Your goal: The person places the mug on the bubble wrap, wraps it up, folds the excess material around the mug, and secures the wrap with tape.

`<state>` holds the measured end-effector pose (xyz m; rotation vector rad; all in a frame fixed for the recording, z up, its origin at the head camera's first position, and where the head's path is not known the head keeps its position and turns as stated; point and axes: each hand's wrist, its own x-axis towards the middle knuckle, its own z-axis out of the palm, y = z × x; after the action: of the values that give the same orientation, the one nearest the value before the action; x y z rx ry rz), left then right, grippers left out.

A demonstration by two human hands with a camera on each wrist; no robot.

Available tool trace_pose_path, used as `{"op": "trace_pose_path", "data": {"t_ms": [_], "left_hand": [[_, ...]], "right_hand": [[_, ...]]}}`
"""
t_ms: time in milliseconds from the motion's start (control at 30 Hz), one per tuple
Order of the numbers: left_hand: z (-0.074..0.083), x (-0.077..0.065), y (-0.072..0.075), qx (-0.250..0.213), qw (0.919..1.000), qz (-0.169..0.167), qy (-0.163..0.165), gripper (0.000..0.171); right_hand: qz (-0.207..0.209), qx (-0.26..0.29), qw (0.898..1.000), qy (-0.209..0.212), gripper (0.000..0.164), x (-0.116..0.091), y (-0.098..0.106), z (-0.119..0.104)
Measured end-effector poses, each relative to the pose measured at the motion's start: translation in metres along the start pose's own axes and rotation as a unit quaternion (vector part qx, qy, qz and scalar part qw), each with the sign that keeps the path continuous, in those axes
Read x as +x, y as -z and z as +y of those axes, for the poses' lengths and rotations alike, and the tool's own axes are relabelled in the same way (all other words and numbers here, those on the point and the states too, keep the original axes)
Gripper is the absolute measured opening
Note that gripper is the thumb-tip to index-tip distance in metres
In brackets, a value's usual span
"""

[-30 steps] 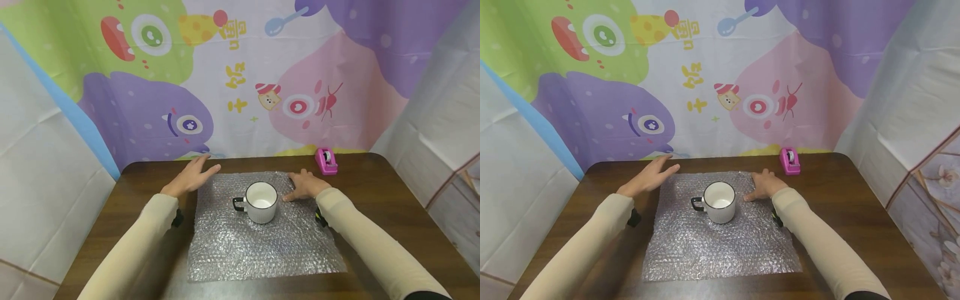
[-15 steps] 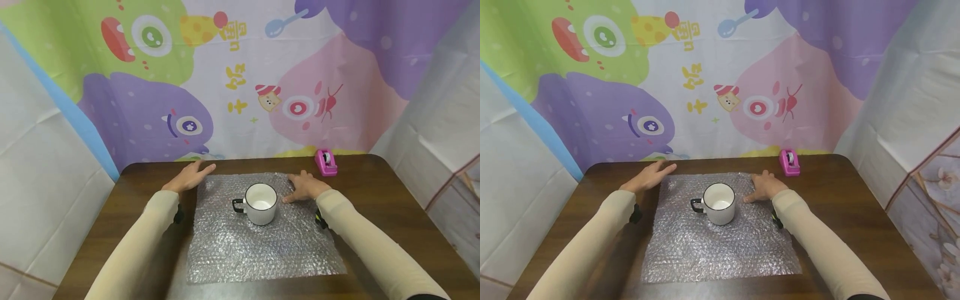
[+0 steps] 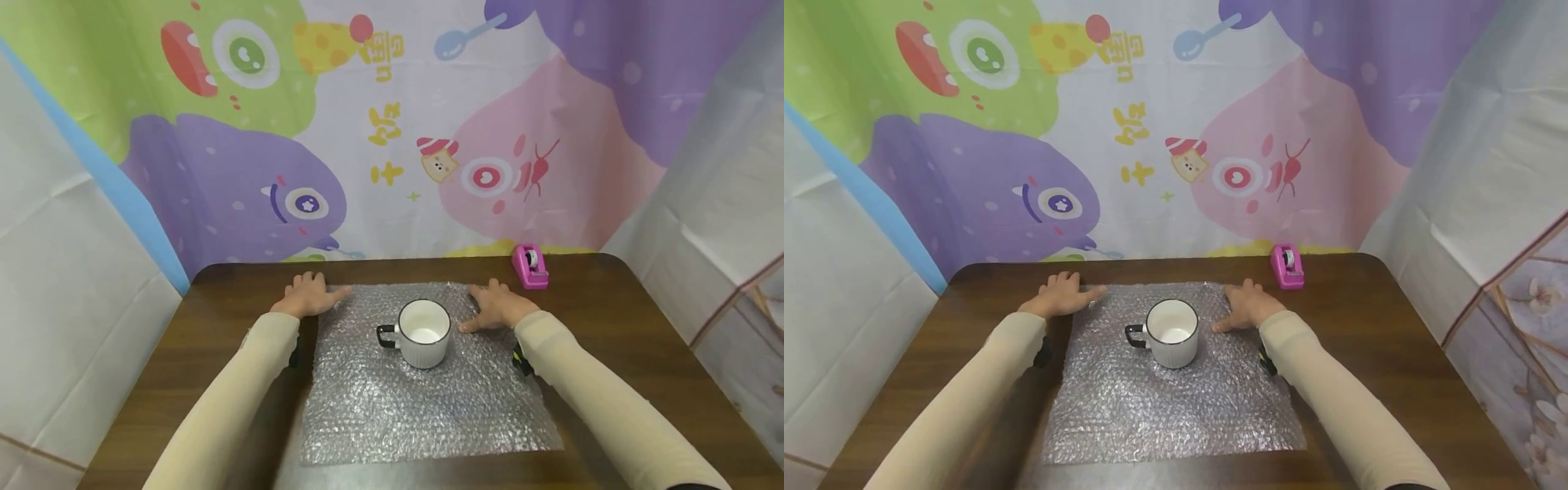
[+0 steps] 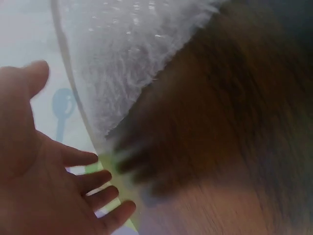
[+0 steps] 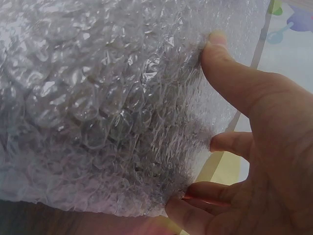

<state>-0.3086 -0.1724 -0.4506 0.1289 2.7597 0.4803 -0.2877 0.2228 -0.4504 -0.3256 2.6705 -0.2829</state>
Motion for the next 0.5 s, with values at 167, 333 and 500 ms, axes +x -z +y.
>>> {"op": "trace_pose_path", "data": {"t_ms": [167, 333, 500], "left_hand": [[0.0018, -0.0005, -0.0014, 0.024, 0.9996, -0.004, 0.01, 0.096], [0.0007, 0.0029, -0.005, 0.019, 0.9998, 0.009, -0.004, 0.085], [0.001, 0.0053, -0.007, 0.008, 0.9995, 0.026, -0.018, 0.071]], "right_hand": [[0.004, -0.002, 1.0, 0.006, 0.102, -0.0007, 0.002, -0.0006], [0.003, -0.009, 1.0, 0.005, 0.102, 0.0005, 0.0008, -0.0002], [0.0, -0.006, 1.0, 0.001, 0.101, 0.001, -0.0018, -0.0007]]}}
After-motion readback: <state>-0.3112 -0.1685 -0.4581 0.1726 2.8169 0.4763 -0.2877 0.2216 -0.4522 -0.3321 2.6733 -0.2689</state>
